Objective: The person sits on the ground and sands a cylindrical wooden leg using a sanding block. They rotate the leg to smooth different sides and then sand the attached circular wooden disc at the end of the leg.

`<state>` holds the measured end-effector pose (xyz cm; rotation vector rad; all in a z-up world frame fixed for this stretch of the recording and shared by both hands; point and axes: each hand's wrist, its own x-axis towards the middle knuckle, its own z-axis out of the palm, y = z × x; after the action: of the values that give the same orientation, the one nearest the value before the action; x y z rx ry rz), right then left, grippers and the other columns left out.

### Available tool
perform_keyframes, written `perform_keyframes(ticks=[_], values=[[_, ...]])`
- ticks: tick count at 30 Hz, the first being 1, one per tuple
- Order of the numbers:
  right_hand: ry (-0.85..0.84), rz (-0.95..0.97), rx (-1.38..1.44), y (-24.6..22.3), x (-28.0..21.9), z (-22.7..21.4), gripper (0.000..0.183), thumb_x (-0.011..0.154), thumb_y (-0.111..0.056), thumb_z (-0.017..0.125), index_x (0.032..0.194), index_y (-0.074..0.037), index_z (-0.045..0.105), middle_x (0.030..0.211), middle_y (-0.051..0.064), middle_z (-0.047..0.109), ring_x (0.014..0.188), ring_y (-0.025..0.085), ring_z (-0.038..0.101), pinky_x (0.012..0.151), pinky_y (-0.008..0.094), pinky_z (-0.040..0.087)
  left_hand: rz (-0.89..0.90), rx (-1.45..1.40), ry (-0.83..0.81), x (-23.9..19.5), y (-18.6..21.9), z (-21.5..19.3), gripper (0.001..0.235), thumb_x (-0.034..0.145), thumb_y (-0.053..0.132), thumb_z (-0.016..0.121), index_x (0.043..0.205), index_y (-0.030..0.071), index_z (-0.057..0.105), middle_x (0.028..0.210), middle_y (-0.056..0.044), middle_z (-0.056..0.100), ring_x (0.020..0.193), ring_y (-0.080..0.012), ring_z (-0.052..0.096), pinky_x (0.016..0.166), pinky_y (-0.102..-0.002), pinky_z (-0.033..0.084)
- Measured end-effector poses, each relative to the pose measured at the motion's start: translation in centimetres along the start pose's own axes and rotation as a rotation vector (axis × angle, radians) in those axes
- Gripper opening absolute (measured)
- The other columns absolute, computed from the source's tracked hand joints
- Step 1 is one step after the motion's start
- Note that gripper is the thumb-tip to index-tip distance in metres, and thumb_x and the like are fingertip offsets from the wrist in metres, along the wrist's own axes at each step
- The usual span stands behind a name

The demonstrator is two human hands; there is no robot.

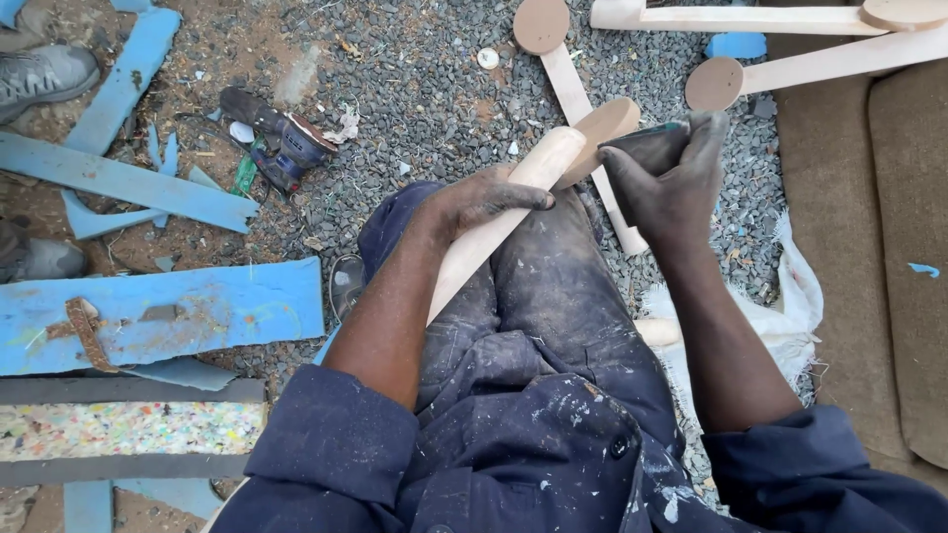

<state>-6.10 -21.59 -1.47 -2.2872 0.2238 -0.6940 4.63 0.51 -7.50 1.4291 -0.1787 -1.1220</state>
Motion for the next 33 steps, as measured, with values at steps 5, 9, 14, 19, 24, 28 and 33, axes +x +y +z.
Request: perform_keyframes(ticks=[5,9,14,19,24,28,33], values=[[-0.123,0.114,-0.134,0.1,-3.6,3.1,0.077,0.08,-0.041,0.097,0.125,-0.004,0.046,0.091,0.02,0.059,0.089,0.048,0.066,0.071,0.054,0.053,-0.008,-0.004,0.0,1.7,-1.0,-0.8,0.057,0.071,0.03,0.093,0.111,-0.001,0.065,0.067,-0.015,0.068,0.056,-0.024,0.073,0.052,-0.034,0.061],[-0.054,0.095,-0.077,0.5,-3.6,3.6,0.072,0.078,-0.037,0.099,0.12,-0.007,0.048,0.091,0.025,0.06,0.09,0.055,0.065,0.068,0.058,0.052,-0.04,-0.038,0.018,1.6,-1.6,-1.1,0.055,0.07,0.028,0.094,0.11,0.0,0.068,0.069,-0.016,0.07,0.058,-0.0255,0.074,0.054,-0.034,0.062],[-0.044,-0.016,-0.16,-0.3,-4.1,2.9,0.072,0.082,-0.039,0.097,0.115,-0.001,0.045,0.091,0.025,0.055,0.089,0.057,0.062,0.07,0.06,0.051,-0.016,-0.045,-0.009,2.6,-2.1,-0.7,0.058,0.069,0.031,0.094,0.111,0.0,0.069,0.071,-0.015,0.071,0.059,-0.0248,0.075,0.055,-0.036,0.064],[-0.131,0.072,-0.176,0.0,-2.3,2.7,0.074,0.076,-0.048,0.097,0.118,-0.008,0.051,0.093,0.02,0.057,0.09,0.051,0.065,0.068,0.058,0.053,-0.007,-0.075,0.006,2.2,-1.8,-1.1,0.058,0.069,0.028,0.094,0.112,0.0,0.068,0.071,-0.015,0.071,0.059,-0.0238,0.074,0.054,-0.035,0.063],[-0.046,0.12,-0.036,-3.3,-2.0,2.3,0.071,0.084,-0.043,0.099,0.111,-0.004,0.046,0.088,0.02,0.059,0.089,0.051,0.066,0.071,0.051,0.053,-0.003,-0.093,-0.008,3.0,-2.2,-1.2,0.057,0.07,0.027,0.095,0.112,-0.001,0.069,0.071,-0.015,0.071,0.058,-0.0239,0.074,0.052,-0.034,0.063],[-0.092,0.091,-0.007,1.2,-2.4,2.9,0.085,0.081,-0.04,0.097,0.132,-0.003,0.04,0.099,0.03,0.057,0.099,0.06,0.061,0.076,0.062,0.052,0.004,-0.054,-0.02,2.8,-2.0,-1.1,0.056,0.071,0.027,0.094,0.113,-0.001,0.068,0.071,-0.014,0.071,0.058,-0.0226,0.074,0.052,-0.034,0.063],[-0.042,0.185,0.052,-1.3,-0.2,1.8,0.061,0.096,-0.03,0.085,0.124,-0.008,0.035,0.095,0.024,0.053,0.09,0.053,0.064,0.073,0.059,0.052,0.027,0.115,0.018,1.4,-1.5,0.1,0.059,0.068,0.034,0.094,0.113,0.003,0.07,0.074,-0.011,0.068,0.066,-0.0207,0.073,0.058,-0.032,0.06]])
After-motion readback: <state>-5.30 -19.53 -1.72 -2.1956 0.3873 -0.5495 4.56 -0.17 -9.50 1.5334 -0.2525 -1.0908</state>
